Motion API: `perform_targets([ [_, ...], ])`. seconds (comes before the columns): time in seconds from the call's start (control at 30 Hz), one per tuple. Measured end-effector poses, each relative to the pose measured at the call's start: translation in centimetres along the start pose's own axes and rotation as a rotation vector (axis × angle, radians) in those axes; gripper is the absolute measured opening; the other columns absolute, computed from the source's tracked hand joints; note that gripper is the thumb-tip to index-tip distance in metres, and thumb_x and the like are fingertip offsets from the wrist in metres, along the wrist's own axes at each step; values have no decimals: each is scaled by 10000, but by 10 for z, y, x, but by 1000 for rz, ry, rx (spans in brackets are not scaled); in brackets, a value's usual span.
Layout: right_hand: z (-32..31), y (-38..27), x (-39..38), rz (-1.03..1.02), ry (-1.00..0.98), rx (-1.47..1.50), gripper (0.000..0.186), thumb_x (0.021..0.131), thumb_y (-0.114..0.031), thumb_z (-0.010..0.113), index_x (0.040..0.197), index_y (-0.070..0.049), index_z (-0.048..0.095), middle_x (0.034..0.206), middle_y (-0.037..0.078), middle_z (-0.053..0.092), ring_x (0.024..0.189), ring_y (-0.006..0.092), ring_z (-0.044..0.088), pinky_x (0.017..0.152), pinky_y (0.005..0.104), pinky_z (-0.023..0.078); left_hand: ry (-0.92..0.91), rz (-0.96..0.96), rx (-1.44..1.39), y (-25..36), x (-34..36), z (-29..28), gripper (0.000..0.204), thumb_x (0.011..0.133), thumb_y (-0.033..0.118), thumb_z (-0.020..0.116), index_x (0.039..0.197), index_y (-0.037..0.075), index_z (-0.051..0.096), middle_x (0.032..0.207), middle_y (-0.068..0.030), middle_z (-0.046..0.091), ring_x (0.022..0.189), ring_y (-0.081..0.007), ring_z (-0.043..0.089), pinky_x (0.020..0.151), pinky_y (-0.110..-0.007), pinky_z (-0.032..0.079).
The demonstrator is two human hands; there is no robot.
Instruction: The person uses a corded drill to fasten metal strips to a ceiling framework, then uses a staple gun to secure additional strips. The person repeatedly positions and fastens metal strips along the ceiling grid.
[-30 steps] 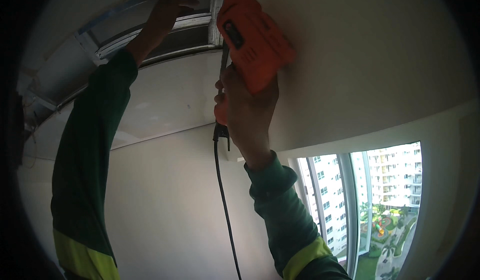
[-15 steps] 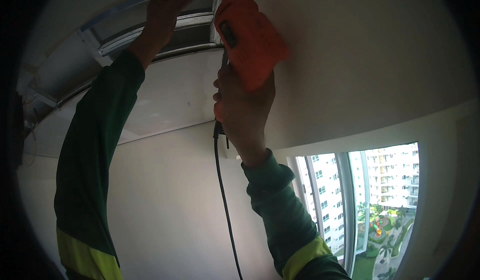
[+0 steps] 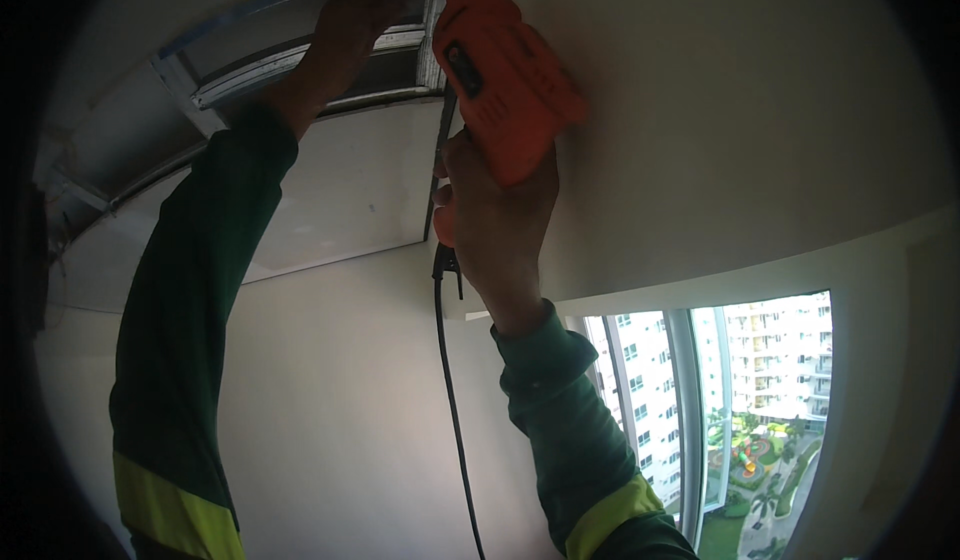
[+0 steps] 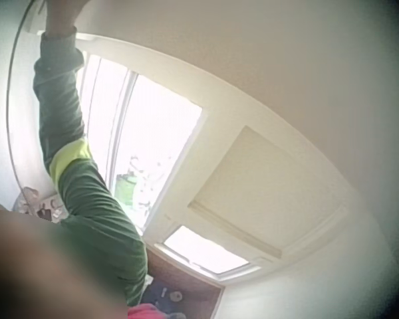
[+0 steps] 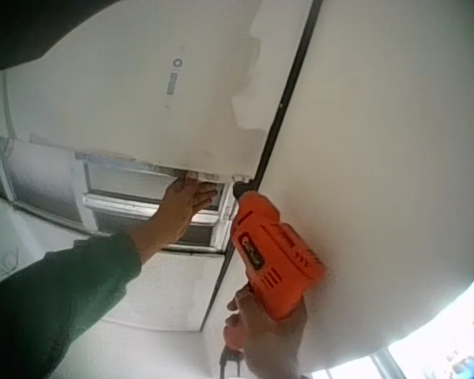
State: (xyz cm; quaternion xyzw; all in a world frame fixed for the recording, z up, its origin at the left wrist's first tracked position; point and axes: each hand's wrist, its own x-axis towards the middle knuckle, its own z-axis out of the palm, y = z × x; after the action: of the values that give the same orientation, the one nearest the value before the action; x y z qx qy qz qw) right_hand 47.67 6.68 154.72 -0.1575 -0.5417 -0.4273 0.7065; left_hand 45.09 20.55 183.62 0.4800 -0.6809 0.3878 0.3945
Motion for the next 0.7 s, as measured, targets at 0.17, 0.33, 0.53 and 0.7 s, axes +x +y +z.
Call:
perform_targets([
  [0.17,-2,-2,3,-24,12,-42,350,952,-55,701,1285,-27,597,981,72,675,777,150,680,641,328,577,-3,51,90,-39,24,0,244,1187,300,588,1290,79,604,1230,-103,724,1127,-239,703,1008,-419,580],
  [0.33,-9,-5,4,33,-12,-106,254,946,-97,690,1184,-56,609,895,51,682,674,114,651,612,298,567,119,54,215,-44,23,14,402,1207,385,499,1360,26,599,1252,-112,730,1103,-235,689,969,-398,553],
  [0.53,-10,-7,5,4,-11,-124,237,965,-126,713,1169,-60,612,862,43,673,647,107,631,585,290,539,362,190,553,-42,10,45,564,1221,448,417,1454,-43,568,1312,-174,723,1179,-320,670,1059,-449,525],
  [0.7,-10,-10,4,28,8,-140,232,975,-141,721,1164,-52,619,869,45,684,663,111,642,593,295,539,240,153,359,-40,9,46,528,1215,380,415,1455,-62,573,1342,-214,707,1198,-355,660,1083,-450,513],
])
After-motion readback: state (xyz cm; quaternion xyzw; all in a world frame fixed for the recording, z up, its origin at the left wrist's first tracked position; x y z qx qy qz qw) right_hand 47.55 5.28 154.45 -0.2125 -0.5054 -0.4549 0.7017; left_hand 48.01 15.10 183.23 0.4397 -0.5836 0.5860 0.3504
